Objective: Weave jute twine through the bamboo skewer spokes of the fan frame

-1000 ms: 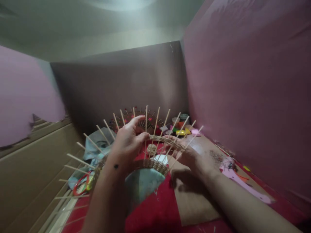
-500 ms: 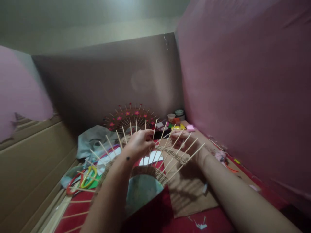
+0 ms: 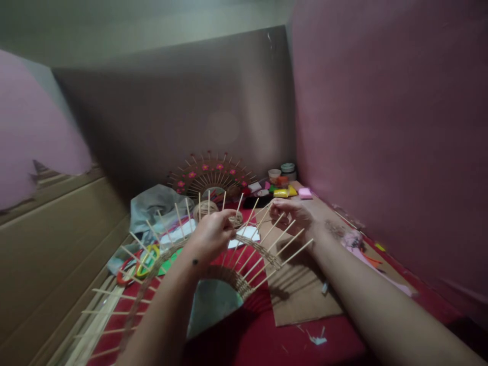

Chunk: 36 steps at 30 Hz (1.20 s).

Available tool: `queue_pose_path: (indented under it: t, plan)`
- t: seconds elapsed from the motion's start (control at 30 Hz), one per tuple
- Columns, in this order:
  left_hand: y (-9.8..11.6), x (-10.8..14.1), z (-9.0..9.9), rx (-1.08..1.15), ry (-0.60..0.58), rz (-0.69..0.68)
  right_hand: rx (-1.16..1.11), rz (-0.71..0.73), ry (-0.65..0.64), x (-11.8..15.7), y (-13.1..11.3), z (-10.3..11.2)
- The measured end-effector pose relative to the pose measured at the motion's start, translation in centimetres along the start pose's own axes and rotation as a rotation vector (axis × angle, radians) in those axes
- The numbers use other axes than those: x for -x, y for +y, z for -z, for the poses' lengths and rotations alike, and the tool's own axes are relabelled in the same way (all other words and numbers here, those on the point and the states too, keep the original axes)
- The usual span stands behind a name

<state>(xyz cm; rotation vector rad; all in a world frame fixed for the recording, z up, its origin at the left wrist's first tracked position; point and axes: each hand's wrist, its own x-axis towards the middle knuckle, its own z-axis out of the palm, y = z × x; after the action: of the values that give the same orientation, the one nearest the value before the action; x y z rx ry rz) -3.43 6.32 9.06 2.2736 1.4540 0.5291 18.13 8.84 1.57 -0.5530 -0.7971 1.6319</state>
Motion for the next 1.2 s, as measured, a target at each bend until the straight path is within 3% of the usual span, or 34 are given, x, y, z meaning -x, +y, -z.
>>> queue_pose_path:
  t: [0.4,0.57,0.77,0.97,1.1,1.2]
  plan:
    - [-1.3,-0.1,-0.8,0.012,0.064,0.007,0.025,0.005,-0.032,-0.7,0.3,0.2]
    - [-1.1,0.1,-0.4,0.054,0.103,0.027,0.067,-0.264,-0.043,-1.1,0.4,0.5]
    - [-0.7,0.9,1.4,0.140,0.184,0.023,0.203,-0.469,-0.090,-1.5,3.1,-0.7]
    - [-0.4,1.3,2.1,0.187,0.217,0.027,0.389,-0.407,-0.127,-1.4,5.1,-1.9]
    - [-0.5,1.3,1.9,0.129,0.230,0.041,0.401,-0.339,-0.132,-0.7,4.0,-2.7]
    - [-0.5,1.3,2.0,0.139,0.233,0.032,0.316,-0.271,-0.256,0.5,2.5,-3.5]
